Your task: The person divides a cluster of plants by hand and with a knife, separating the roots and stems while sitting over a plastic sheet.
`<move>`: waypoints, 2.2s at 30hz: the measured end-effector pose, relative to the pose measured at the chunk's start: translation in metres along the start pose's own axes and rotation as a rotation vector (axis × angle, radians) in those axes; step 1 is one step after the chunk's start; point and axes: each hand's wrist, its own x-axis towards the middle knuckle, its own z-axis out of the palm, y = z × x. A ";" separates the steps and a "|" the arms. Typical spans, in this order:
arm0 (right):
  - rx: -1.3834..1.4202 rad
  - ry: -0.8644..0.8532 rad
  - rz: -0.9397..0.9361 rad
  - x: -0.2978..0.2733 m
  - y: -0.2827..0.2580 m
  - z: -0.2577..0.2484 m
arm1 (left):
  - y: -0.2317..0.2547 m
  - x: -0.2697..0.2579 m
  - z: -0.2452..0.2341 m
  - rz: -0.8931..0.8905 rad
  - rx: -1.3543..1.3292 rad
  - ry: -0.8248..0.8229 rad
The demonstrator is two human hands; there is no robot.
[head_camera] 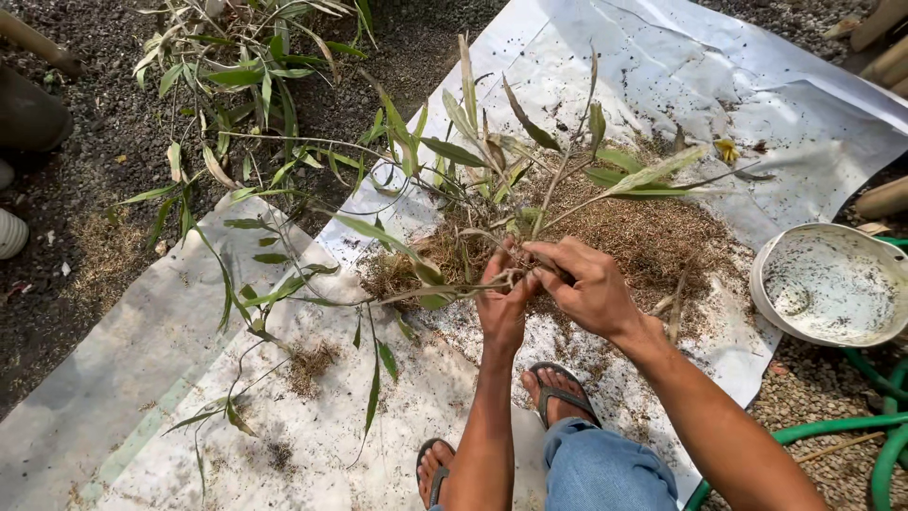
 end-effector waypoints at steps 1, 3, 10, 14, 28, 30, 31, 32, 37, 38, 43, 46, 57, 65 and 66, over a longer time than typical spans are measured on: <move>-0.081 -0.114 0.031 0.003 -0.004 -0.003 | -0.016 0.000 -0.005 0.052 -0.072 -0.035; -0.168 -0.226 0.061 0.009 -0.013 -0.009 | -0.044 0.001 -0.011 0.105 -0.147 -0.074; -0.372 -0.458 0.088 0.016 -0.013 -0.013 | -0.008 -0.013 -0.001 0.152 -0.044 -0.100; -0.315 -0.470 0.066 0.008 -0.008 -0.010 | -0.003 -0.022 -0.001 0.061 -0.077 -0.111; 0.169 0.168 0.384 -0.053 0.024 0.013 | -0.088 0.008 -0.007 0.422 -0.058 -0.168; 0.336 0.196 0.468 -0.042 0.015 0.009 | -0.081 0.012 -0.001 0.534 0.002 -0.177; 0.339 0.175 0.545 -0.031 -0.008 0.001 | -0.068 0.008 0.004 0.635 -0.043 -0.157; 0.343 0.154 0.620 -0.020 -0.030 -0.007 | -0.054 0.005 0.009 0.735 -0.089 -0.136; 0.504 0.185 0.579 -0.026 -0.009 -0.007 | -0.027 0.007 -0.006 0.503 -0.106 -0.295; 0.729 0.300 0.548 -0.028 -0.007 -0.005 | -0.037 0.008 -0.010 0.322 -0.227 -0.320; 0.816 0.256 0.526 -0.044 -0.001 0.008 | -0.069 0.037 -0.029 -0.198 -0.611 -0.399; 0.784 0.208 0.473 -0.056 0.025 0.015 | -0.046 0.027 -0.014 -0.311 -0.461 -0.213; 0.203 0.364 -0.062 -0.073 0.033 0.015 | 0.007 0.012 0.005 -0.092 -0.248 -0.464; 0.337 0.334 0.026 -0.074 0.033 -0.016 | 0.045 0.000 0.000 0.000 -0.019 -0.365; 0.338 0.326 0.027 -0.070 0.029 -0.022 | 0.035 0.003 -0.004 0.000 -0.022 -0.357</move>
